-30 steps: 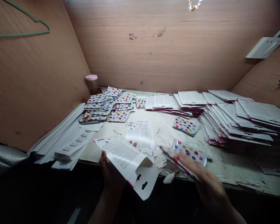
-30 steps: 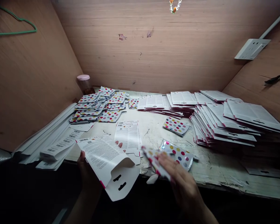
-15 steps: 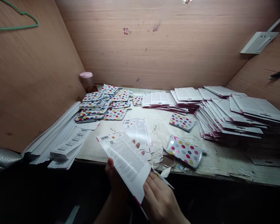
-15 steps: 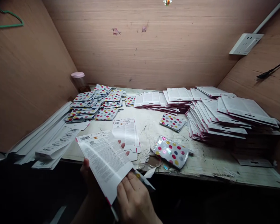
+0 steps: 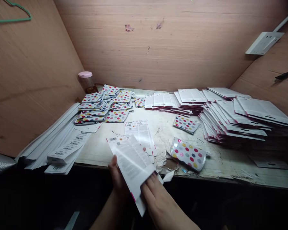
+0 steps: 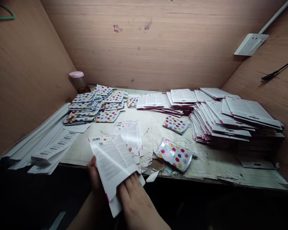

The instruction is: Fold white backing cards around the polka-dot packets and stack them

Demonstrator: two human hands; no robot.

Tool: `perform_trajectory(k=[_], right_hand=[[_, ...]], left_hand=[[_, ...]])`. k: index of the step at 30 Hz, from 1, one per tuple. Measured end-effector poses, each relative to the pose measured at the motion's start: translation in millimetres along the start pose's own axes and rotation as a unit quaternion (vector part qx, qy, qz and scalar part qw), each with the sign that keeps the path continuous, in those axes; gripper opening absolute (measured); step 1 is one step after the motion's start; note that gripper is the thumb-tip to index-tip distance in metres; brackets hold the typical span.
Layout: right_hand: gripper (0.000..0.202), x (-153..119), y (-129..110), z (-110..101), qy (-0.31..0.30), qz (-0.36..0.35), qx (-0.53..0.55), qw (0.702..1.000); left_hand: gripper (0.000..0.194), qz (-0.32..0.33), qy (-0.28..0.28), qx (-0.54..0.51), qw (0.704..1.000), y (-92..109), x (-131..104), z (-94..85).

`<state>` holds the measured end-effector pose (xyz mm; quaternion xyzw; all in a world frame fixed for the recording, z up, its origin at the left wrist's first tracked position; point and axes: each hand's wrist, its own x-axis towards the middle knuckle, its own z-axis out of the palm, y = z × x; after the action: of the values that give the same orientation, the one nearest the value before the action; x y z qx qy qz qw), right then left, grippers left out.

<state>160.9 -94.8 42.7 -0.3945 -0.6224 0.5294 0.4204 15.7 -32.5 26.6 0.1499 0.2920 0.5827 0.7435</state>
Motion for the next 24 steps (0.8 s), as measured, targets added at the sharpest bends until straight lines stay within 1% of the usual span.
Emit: perform_trajectory(k=[1,2,3,4,5,6,7,8,9,10,11,12,13,15,17,19,21,24], right_hand=[[0.038,-2,0,-6,-0.02,-0.017,-0.048,0.998],[0.039,-3,1,-13,-0.023,-0.037,-0.108,0.993],[0.037,-2,4,-21,-0.002,-0.054,-0.169,0.984],[0.035,1,9,-28,0.042,-0.065,-0.218,0.973],[0.032,6,16,-35,0.094,-0.07,-0.251,0.961],[0.03,13,24,-41,0.136,-0.075,-0.276,0.949],[0.028,20,33,-46,0.163,-0.083,-0.295,0.938],[0.028,28,41,-51,0.179,-0.093,-0.313,0.928],[0.028,35,49,-55,0.19,-0.102,-0.331,0.919],[0.028,42,56,-59,0.205,-0.108,-0.351,0.907],[0.026,48,62,-63,0.225,-0.112,-0.372,0.893],[0.025,53,66,-66,0.246,-0.114,-0.393,0.879],[0.023,58,70,-69,0.26,-0.115,-0.41,0.867],[0.021,64,75,-73,0.261,-0.116,-0.435,0.854],[0.021,67,80,-74,0.238,-0.123,-0.451,0.851],[0.02,65,83,-71,0.218,-0.134,-0.455,0.853],[0.021,60,85,-66,0.199,-0.142,-0.44,0.864],[0.02,48,85,-62,0.179,-0.146,-0.395,0.889]], left_hand=[[0.069,0.027,0.034,0.041,0.998,7,10,-4.6],[0.066,0.057,0.059,0.098,0.992,13,18,-9.9],[0.068,0.095,0.078,0.17,0.978,16,25,-15.6],[0.073,0.144,0.09,0.259,0.951,17,29,-21.5],[0.076,0.202,0.096,0.359,0.906,15,31,-27.2],[0.074,0.264,0.092,0.463,0.841,12,31,-32.3],[0.069,0.321,0.073,0.56,0.76,8,29,-36.6],[0.064,0.36,0.029,0.642,0.677,5,25,-39.7],[0.059,0.378,-0.033,0.703,0.602,1,21,-41.7],[0.055,0.376,-0.105,0.743,0.544,-1,18,-42.6],[0.054,0.362,-0.17,0.766,0.503,-3,15,-42.7],[0.056,0.344,-0.216,0.781,0.474,-4,14,-42.2],[0.062,0.33,-0.235,0.793,0.455,-5,14,-41.4],[0.077,0.321,-0.221,0.815,0.43,-7,17,-40.2],[0.086,0.319,-0.2,0.826,0.419,-10,19,-40.0],[0.089,0.327,-0.2,0.827,0.412,-11,17,-40.3],[0.082,0.345,-0.215,0.815,0.412,-11,9,-40.2],[0.054,0.387,-0.21,0.784,0.437,-8,-5,-38.0]])
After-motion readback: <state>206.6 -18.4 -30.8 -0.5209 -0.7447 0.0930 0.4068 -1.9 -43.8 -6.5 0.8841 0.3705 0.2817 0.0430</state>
